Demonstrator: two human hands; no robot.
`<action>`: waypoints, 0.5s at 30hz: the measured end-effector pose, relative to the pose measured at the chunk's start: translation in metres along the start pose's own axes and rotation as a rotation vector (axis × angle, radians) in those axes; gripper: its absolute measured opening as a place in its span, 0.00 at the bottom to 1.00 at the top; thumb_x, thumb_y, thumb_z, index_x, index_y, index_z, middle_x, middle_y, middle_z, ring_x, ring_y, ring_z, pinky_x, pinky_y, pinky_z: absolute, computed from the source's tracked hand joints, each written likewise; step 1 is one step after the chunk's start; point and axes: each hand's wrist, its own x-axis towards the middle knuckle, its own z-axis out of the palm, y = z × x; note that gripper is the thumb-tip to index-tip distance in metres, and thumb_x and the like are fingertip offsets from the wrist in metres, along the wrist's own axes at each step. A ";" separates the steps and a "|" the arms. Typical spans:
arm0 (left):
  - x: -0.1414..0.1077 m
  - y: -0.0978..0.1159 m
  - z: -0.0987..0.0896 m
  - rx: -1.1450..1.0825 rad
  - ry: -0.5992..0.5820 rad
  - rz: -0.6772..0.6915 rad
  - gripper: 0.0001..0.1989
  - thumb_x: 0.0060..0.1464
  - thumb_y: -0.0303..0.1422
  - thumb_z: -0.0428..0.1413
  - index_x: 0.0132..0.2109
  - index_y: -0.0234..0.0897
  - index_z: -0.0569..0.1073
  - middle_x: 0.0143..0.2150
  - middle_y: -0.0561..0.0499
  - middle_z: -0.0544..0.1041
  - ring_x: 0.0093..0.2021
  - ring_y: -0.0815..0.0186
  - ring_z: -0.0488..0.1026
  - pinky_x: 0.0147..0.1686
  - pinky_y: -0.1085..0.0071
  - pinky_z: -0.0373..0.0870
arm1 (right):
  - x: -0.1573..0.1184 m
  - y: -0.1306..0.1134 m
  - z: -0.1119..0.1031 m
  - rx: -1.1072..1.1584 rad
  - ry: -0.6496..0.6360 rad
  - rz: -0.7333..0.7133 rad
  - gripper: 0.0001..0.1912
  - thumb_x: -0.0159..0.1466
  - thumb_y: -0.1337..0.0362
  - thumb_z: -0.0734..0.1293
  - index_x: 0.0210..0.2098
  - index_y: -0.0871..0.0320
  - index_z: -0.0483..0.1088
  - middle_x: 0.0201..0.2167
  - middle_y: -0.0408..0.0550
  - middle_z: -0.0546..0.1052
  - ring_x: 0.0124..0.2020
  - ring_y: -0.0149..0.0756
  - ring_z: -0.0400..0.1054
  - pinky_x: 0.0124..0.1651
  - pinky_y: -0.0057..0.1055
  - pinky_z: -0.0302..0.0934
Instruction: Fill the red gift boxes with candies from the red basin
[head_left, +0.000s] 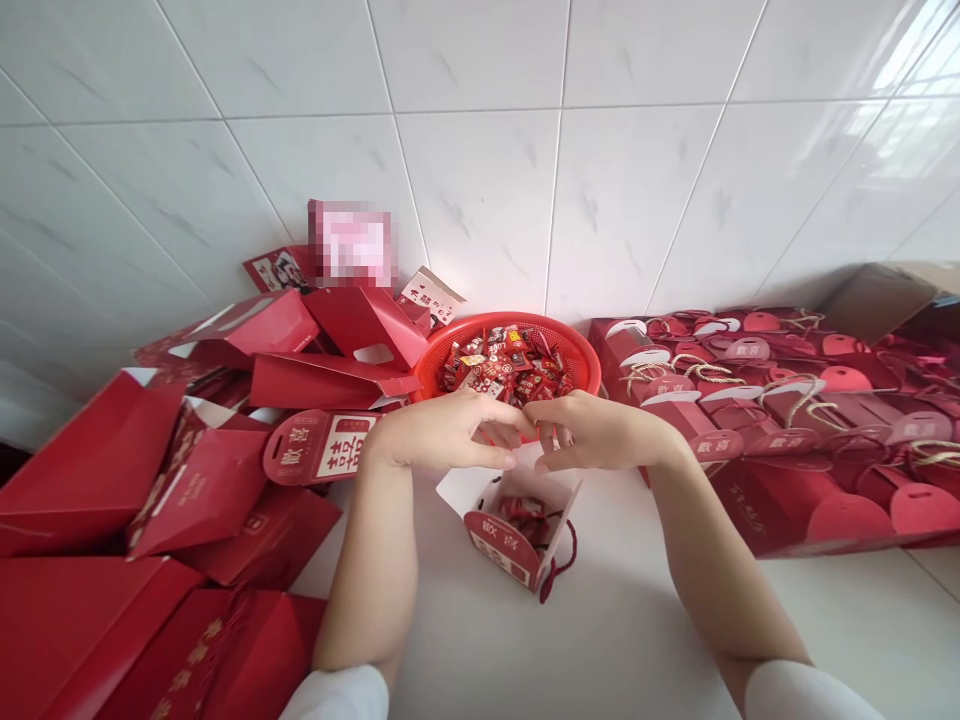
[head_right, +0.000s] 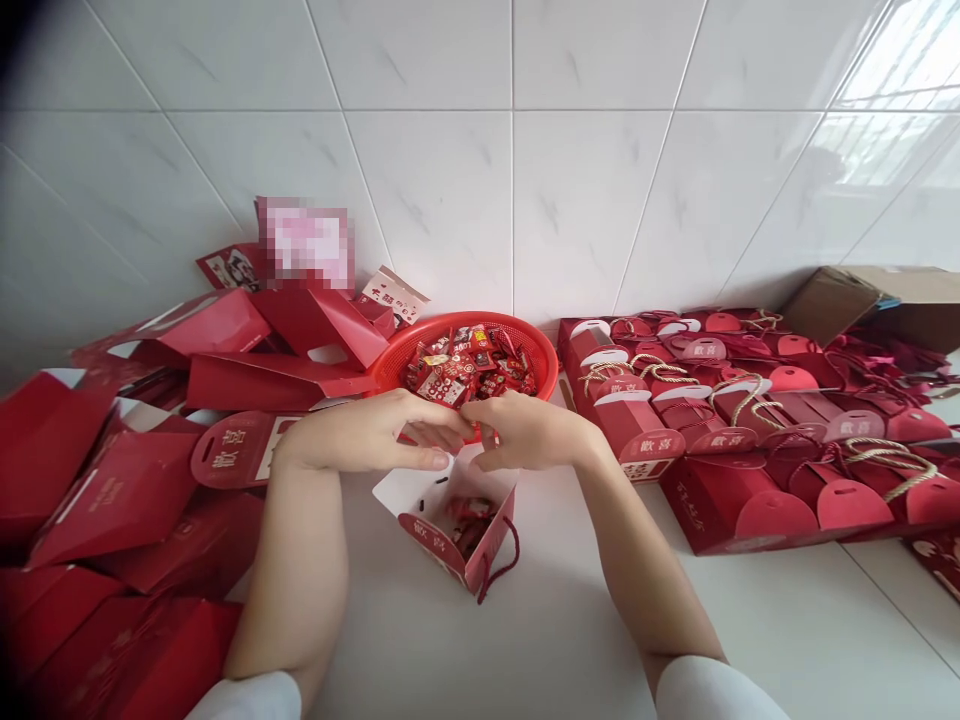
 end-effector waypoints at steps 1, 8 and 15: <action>0.000 0.002 0.000 0.021 0.018 -0.003 0.15 0.57 0.33 0.59 0.52 0.39 0.78 0.51 0.49 0.81 0.50 0.61 0.78 0.48 0.71 0.72 | 0.000 0.000 0.000 -0.016 0.006 0.004 0.06 0.60 0.68 0.71 0.36 0.58 0.69 0.30 0.43 0.76 0.29 0.32 0.70 0.30 0.26 0.56; -0.011 -0.001 -0.002 0.161 0.134 -0.113 0.18 0.57 0.40 0.58 0.54 0.41 0.77 0.53 0.50 0.81 0.50 0.60 0.78 0.46 0.72 0.70 | -0.011 -0.002 -0.005 -0.099 -0.033 0.093 0.10 0.60 0.65 0.72 0.41 0.58 0.72 0.30 0.44 0.78 0.31 0.35 0.71 0.32 0.27 0.57; -0.018 -0.010 -0.004 0.206 0.187 -0.351 0.21 0.53 0.48 0.58 0.50 0.44 0.78 0.44 0.51 0.83 0.43 0.59 0.79 0.39 0.71 0.69 | -0.031 0.017 0.013 0.027 -0.150 0.061 0.19 0.59 0.50 0.74 0.39 0.59 0.76 0.31 0.47 0.78 0.32 0.36 0.72 0.31 0.27 0.60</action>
